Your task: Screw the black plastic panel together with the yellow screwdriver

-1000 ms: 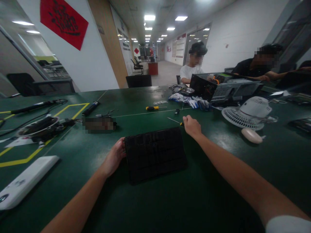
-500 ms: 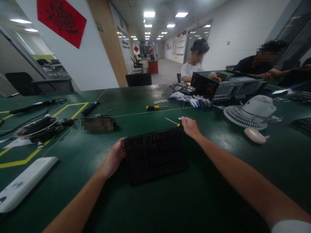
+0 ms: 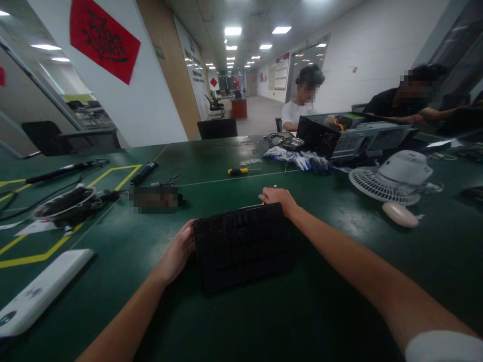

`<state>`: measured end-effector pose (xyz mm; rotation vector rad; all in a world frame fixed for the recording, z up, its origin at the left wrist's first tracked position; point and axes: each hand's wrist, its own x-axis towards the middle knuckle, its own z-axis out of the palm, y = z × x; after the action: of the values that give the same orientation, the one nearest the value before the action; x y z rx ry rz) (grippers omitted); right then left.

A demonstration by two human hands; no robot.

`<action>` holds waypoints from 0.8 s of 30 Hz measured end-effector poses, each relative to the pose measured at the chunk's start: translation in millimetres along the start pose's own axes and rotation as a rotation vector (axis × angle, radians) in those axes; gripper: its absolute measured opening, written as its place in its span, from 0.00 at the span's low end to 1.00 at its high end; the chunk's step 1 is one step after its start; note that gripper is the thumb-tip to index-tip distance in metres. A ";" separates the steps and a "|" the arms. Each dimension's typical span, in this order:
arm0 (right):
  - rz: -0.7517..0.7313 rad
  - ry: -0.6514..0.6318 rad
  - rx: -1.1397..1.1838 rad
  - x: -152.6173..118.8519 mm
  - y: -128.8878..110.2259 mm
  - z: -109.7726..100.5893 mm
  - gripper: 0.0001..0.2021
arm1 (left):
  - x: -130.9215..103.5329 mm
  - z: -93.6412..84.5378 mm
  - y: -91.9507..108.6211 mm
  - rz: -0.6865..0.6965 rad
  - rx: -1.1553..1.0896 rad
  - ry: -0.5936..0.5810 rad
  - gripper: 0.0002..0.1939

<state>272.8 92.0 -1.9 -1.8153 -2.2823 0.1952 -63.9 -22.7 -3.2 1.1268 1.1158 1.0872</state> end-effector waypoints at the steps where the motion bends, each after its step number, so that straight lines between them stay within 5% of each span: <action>1: -0.001 -0.010 -0.002 3.6 -0.2 0.2 0.17 | -0.4 0.0 0.2 0.002 0.000 -0.004 0.26; 4: 0.092 0.005 -0.015 10.4 11.3 -3.6 0.21 | -1.4 -0.7 0.4 0.006 -0.002 -0.026 0.26; 9: 0.477 0.138 -0.061 4.3 61.1 -20.3 0.21 | -3.5 0.5 1.8 0.001 -0.012 -0.033 0.26; 12: 0.530 0.172 -0.045 -1.5 70.1 -21.1 0.20 | -2.8 0.6 1.9 0.002 -0.007 -0.049 0.26; 24: 0.070 0.132 0.121 6.1 -26.1 14.6 0.19 | -3.6 3.3 2.1 0.029 0.045 -0.057 0.26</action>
<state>243.1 92.5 -9.3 -1.7925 -2.0741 0.2134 -61.2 -26.4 -0.4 1.2055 1.0870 1.0510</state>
